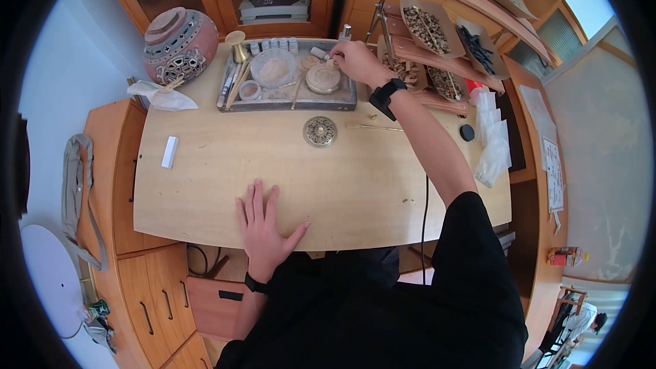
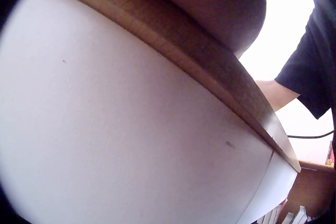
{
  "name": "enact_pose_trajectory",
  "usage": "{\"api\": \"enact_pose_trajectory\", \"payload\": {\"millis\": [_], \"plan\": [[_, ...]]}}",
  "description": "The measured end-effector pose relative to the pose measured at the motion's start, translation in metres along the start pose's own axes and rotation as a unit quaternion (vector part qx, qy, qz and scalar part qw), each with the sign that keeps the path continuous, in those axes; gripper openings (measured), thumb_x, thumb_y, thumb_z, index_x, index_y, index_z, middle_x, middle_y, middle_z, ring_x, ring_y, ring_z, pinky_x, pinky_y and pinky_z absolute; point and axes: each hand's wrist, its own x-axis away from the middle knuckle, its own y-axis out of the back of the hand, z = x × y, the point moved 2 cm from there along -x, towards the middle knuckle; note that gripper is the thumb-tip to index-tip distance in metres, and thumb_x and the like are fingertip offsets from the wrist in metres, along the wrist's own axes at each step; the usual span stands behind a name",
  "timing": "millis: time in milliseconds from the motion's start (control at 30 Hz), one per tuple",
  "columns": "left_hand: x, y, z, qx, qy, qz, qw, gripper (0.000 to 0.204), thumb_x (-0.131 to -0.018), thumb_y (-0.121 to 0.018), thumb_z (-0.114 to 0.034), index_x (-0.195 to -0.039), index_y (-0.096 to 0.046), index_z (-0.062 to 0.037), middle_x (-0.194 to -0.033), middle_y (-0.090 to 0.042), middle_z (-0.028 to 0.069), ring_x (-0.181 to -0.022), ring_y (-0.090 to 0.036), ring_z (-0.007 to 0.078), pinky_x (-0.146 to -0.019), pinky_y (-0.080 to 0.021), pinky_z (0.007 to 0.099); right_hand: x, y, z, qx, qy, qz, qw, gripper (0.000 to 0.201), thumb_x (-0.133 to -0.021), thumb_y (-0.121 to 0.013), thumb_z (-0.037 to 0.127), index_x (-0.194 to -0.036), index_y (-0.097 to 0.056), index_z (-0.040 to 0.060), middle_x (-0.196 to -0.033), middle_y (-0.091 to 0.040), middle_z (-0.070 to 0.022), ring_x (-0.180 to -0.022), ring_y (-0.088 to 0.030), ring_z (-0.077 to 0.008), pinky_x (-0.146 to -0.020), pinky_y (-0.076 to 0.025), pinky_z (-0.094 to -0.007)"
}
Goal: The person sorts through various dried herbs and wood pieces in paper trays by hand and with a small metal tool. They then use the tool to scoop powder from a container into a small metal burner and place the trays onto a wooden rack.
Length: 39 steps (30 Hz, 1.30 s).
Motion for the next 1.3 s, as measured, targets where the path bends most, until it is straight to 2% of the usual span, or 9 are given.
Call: {"api": "enact_pose_trajectory", "payload": {"millis": [400, 533, 700, 800, 933, 1033, 1100, 1200, 1300], "plan": [[0.001, -0.001, 0.0, -0.003, -0.008, -0.008, 1.0, 0.086, -0.082, -0.072, -0.058, -0.142, -0.051, -0.0002, -0.155, -0.038, 0.0278, -0.145, -0.035, 0.0426, -0.118, -0.022, 0.063, 0.039, 0.013, 0.026, 0.015, -0.057, -0.002, 0.998, 0.02, -0.092, -0.06, 0.007, -0.103, -0.073, -0.0039, -0.1, -0.071, -0.0264, -0.098, -0.068, -0.0417, -0.091, -0.053, -0.0454], [0.001, 0.0, 0.0, 0.014, 0.0, -0.015, 1.0, 0.085, -0.079, -0.076, -0.053, -0.143, -0.051, -0.0034, -0.156, -0.038, 0.0239, -0.147, -0.033, 0.0402, -0.119, -0.02, 0.062, 0.046, 0.01, 0.031, 0.013, -0.048, -0.014, 0.999, 0.02, -0.092, -0.06, 0.007, -0.103, -0.073, -0.0042, -0.097, -0.071, -0.0267, -0.095, -0.068, -0.042, -0.089, -0.054, -0.0451], [0.002, 0.0, -0.001, 0.011, 0.001, -0.014, 1.0, 0.085, -0.079, -0.076, -0.053, -0.143, -0.051, -0.0037, -0.155, -0.038, 0.0236, -0.147, -0.032, 0.0399, -0.119, -0.02, 0.0623, 0.052, 0.005, 0.039, 0.026, -0.013, -0.022, 0.999, 0.018, -0.092, -0.064, 0.008, -0.101, -0.072, -0.005, -0.088, -0.071, -0.0245, -0.081, -0.071, -0.0376, -0.076, -0.056, -0.0404], [0.002, 0.0, -0.001, 0.011, 0.003, -0.012, 1.0, 0.085, -0.079, -0.076, -0.053, -0.143, -0.05, -0.0037, -0.155, -0.038, 0.0237, -0.147, -0.032, 0.0398, -0.119, -0.02, 0.0623, 0.053, 0.004, 0.048, 0.008, -0.028, -0.018, 0.999, 0.017, -0.089, -0.061, 0.005, -0.096, -0.073, -0.0054, -0.091, -0.07, -0.0269, -0.089, -0.069, -0.0424, -0.086, -0.055, -0.0444], [0.002, -0.001, 0.0, 0.01, 0.004, -0.009, 1.0, 0.086, -0.079, -0.076, -0.054, -0.144, -0.05, -0.0037, -0.155, -0.038, 0.0238, -0.147, -0.032, 0.0399, -0.119, -0.02, 0.0622, 0.055, -0.001, 0.057, 0.001, -0.035, -0.019, 0.999, 0.016, -0.087, -0.062, 0.005, -0.094, -0.073, -0.0054, -0.09, -0.069, -0.0271, -0.088, -0.068, -0.0433, -0.084, -0.056, -0.0445], [0.002, -0.001, 0.001, 0.011, 0.005, -0.007, 1.0, 0.086, -0.079, -0.076, -0.054, -0.143, -0.05, -0.0033, -0.155, -0.038, 0.0238, -0.147, -0.032, 0.0401, -0.119, -0.02, 0.0623, 0.054, -0.002, 0.062, -0.019, -0.007, -0.029, 0.999, 0.017, -0.088, -0.066, 0.008, -0.093, -0.073, -0.0062, -0.083, -0.072, -0.0233, -0.078, -0.073, -0.0357, -0.075, -0.058, -0.04], [0.002, -0.001, 0.001, 0.013, 0.005, -0.009, 1.0, 0.086, -0.079, -0.076, -0.054, -0.143, -0.05, -0.0031, -0.155, -0.038, 0.0239, -0.147, -0.032, 0.0402, -0.119, -0.02, 0.0623, 0.049, 0.002, 0.063, -0.192, -0.138, 0.008, 0.972, 0.018, -0.09, -0.069, 0.011, -0.092, -0.073, -0.0059, -0.076, -0.073, -0.0158, -0.07, -0.073, -0.0219, -0.067, -0.058, -0.0329], [0.001, 0.001, 0.0, 0.014, 0.004, -0.009, 1.0, 0.086, -0.079, -0.076, -0.054, -0.143, -0.05, -0.0028, -0.155, -0.038, 0.0243, -0.147, -0.033, 0.0404, -0.119, -0.02, 0.0624, 0.026, -0.003, 0.03, -0.262, -0.145, -0.054, 0.952, 0.018, -0.09, -0.071, 0.012, -0.092, -0.073, -0.005, -0.072, -0.071, -0.0095, -0.069, -0.07, -0.0123, -0.063, -0.056, -0.0277], [0.0, 0.001, 0.0, 0.014, 0.002, -0.008, 1.0, 0.085, -0.079, -0.076, -0.053, -0.143, -0.051, -0.0026, -0.155, -0.038, 0.0246, -0.147, -0.033, 0.0406, -0.119, -0.02, 0.0623, 0.008, -0.002, 0.014, -0.229, -0.108, -0.087, 0.963, 0.015, -0.09, -0.07, 0.009, -0.093, -0.073, -0.005, -0.072, -0.072, -0.0112, -0.069, -0.072, -0.0141, -0.064, -0.057, -0.0285]]}}
